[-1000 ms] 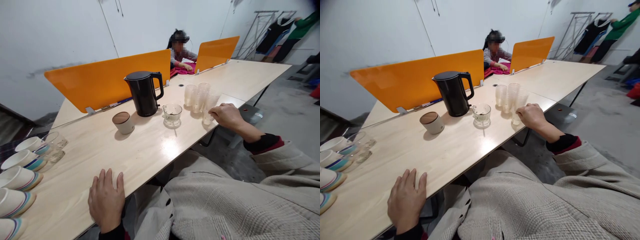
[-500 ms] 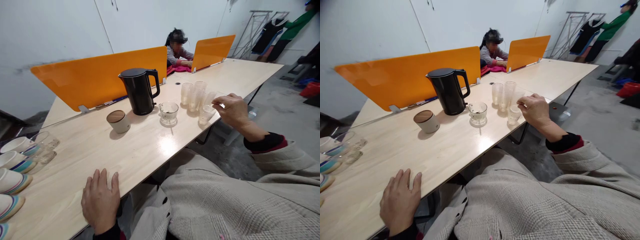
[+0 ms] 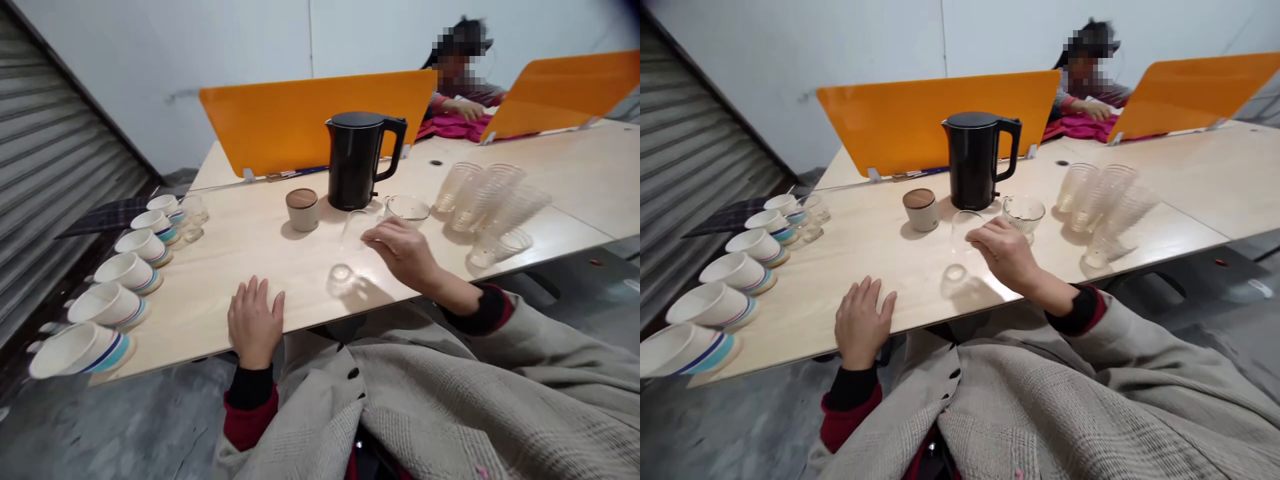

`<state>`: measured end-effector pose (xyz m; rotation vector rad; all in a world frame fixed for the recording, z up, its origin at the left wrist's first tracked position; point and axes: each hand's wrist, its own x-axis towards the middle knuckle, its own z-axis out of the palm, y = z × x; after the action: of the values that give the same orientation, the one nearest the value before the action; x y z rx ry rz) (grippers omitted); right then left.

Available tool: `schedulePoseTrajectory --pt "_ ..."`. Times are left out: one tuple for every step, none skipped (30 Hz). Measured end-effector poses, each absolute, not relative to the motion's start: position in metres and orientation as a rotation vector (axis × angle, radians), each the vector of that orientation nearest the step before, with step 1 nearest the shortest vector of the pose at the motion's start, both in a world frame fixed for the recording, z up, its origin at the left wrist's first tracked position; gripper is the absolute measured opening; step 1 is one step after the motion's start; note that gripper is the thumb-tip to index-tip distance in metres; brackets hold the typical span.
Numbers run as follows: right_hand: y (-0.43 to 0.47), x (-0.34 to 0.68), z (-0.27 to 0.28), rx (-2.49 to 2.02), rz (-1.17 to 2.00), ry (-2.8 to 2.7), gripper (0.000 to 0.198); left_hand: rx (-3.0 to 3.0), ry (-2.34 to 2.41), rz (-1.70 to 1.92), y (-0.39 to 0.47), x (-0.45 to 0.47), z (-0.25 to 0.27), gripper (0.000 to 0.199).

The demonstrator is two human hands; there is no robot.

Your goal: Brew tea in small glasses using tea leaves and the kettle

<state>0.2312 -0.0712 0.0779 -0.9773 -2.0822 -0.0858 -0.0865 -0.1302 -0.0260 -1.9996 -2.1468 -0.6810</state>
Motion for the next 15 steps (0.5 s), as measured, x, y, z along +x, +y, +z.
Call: schedulePoseTrajectory --pt "-0.061 0.217 0.072 -0.947 -0.032 -2.12 0.018 -2.001 -2.147 -0.68 -0.13 -0.086 -0.026 0.05" --pt "-0.052 0.204 0.067 -0.931 0.019 -2.158 0.018 -2.003 -2.145 -0.674 -0.131 -0.086 -0.026 0.051" --pt "-0.044 0.193 0.063 -0.923 0.063 -2.193 0.017 -2.005 -2.141 -0.666 -0.131 -0.086 -0.026 0.051" --pt "-0.037 0.184 0.059 -0.918 0.101 -2.224 0.018 -2.007 -2.136 -0.661 -0.131 -0.086 -0.025 0.051" --pt "-0.031 0.176 0.057 -0.912 0.131 -2.252 0.018 -2.006 -2.131 -0.658 -0.132 -0.085 -0.025 0.051" --pt "-0.027 0.17 0.054 -0.903 0.153 -2.274 0.018 -2.003 -2.128 -0.659 -0.132 -0.085 -0.025 0.05" --pt "-0.024 0.165 0.052 -0.895 0.168 -2.29 0.018 -1.999 -2.126 -0.661 -0.132 -0.084 -0.024 0.05" --pt "-0.021 0.161 0.049 -0.888 0.178 -2.306 0.018 -1.996 -2.124 -0.665 -0.132 -0.084 -0.024 0.049" --pt "-0.02 0.158 0.047 -0.881 0.183 -2.325 0.018 -1.992 -2.124 -0.668 -0.132 -0.084 -0.025 0.049" --pt "-0.019 0.156 0.045 -0.878 0.181 -2.346 0.019 -1.99 -2.124 -0.671 -0.132 -0.084 -0.025 0.048" --pt "-0.018 0.155 0.042 -0.878 0.169 -2.367 0.019 -1.99 -2.123 -0.672 -0.133 -0.084 -0.025 0.048" --pt "-0.018 0.154 0.04 -0.878 0.149 -2.386 0.021 -1.991 -2.122 -0.671 -0.133 -0.084 -0.025 0.049" --pt "-0.018 0.154 0.039 -0.881 0.125 -2.401 0.024 -1.992 -2.121 -0.667 -0.133 -0.084 -0.025 0.049" --pt "-0.017 0.154 0.037 -0.886 0.103 -2.411 0.027 -1.994 -2.12 -0.661 -0.133 -0.084 -0.025 0.049" --pt "-0.018 0.154 0.036 -0.892 0.085 -2.418 0.03 -1.995 -2.118 -0.655 -0.133 -0.084 -0.025 0.05"
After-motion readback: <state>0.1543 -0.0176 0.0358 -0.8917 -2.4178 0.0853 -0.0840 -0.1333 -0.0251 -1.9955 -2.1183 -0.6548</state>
